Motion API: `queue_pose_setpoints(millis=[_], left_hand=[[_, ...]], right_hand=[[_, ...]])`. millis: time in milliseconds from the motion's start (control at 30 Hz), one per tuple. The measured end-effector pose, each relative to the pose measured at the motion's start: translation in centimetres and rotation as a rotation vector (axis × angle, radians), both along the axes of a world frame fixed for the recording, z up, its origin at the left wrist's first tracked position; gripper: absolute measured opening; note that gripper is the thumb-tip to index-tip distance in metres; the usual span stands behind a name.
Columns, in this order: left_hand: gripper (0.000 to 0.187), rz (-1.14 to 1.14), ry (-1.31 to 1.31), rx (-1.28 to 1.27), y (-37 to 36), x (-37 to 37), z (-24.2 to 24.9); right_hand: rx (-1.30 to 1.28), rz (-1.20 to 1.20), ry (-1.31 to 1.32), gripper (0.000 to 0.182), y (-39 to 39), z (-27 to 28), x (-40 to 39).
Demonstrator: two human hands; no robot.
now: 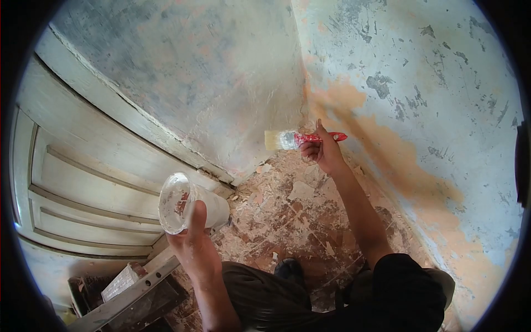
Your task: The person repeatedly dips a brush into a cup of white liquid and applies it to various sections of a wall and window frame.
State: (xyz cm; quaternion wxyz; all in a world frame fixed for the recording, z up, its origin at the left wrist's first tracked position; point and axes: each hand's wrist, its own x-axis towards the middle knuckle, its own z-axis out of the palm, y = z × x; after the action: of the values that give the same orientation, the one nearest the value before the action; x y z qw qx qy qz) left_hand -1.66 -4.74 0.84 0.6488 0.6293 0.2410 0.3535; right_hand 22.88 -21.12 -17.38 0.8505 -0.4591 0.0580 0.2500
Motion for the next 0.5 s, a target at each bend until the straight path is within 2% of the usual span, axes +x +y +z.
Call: queue_pose_setpoints(millis=[67, 167, 267, 367, 467, 500], left_hand=[[0.064, 0.003, -0.005, 0.000, 0.0, 0.0, 0.0], [0.064, 0.011, -0.012, 0.003, 0.0, 0.0, 0.1], [0.059, 0.026, -0.057, -0.049, -0.2, 0.0, 0.3], [0.056, 0.028, -0.064, -0.065, -0.3, 0.1, 0.5], [0.056, 0.024, -0.055, -0.054, -0.2, 0.1, 0.3], [0.055, 0.023, -0.056, -0.053, -0.1, 0.1, 0.2]], right_hand=[[-0.012, -0.004, -0.030, 0.062, 0.0, 0.0, -0.4], [-0.187, -0.096, -0.137, 0.072, 0.3, -2.5, 0.3], [-0.214, -0.155, -0.118, 0.066, 1.1, -4.3, 0.4], [-0.339, -0.261, -0.082, 0.052, 3.0, -4.5, 1.1], [-0.091, -0.251, -0.162, 0.034, 7.1, -2.0, 4.4], [-0.060, -0.289, -0.211, 0.028, 8.1, 1.0, 5.3]])
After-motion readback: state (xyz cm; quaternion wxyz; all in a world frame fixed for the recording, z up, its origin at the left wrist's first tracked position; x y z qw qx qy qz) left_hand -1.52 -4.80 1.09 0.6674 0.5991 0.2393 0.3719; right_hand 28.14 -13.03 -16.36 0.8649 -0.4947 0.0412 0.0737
